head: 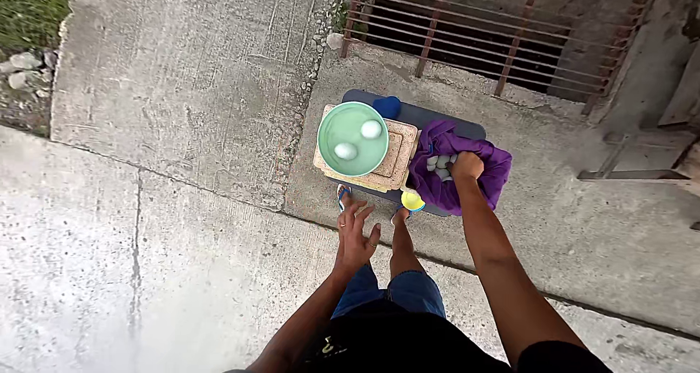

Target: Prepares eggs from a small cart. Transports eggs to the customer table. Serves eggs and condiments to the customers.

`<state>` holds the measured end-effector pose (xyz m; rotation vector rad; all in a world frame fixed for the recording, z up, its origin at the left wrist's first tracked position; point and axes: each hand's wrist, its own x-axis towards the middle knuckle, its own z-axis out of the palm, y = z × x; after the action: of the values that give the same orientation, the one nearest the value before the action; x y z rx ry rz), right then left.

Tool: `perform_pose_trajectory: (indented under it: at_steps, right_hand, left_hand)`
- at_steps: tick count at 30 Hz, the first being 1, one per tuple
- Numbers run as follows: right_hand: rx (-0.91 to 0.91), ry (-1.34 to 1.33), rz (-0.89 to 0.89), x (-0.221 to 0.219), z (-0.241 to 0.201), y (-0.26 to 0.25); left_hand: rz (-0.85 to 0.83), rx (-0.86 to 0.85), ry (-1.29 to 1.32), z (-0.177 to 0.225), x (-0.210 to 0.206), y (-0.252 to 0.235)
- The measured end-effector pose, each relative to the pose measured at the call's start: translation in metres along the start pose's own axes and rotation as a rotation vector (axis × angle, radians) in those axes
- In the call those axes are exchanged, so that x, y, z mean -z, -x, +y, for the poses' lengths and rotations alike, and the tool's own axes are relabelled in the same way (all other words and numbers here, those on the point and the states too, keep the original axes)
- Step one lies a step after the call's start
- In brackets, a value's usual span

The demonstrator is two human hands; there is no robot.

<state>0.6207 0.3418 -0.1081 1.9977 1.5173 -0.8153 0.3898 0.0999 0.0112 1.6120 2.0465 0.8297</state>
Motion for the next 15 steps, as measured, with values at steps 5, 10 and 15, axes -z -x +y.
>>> perform_pose_trajectory:
  at_steps: [5, 10, 15]
  right_hand:
    - [-0.038, -0.355, 0.057, 0.012, 0.024, 0.018]
    - [0.631, -0.880, 0.219, 0.035, -0.014, 0.099]
    - [1.019, -0.254, 0.160, 0.066, -0.134, 0.140]
  left_hand:
    - [-0.100, -0.044, 0.056, -0.001, -0.020, 0.000]
    - [-0.302, -0.106, 0.101, 0.016, -0.039, -0.011]
    - [-0.477, -0.185, 0.038, 0.031, -0.072, -0.022]
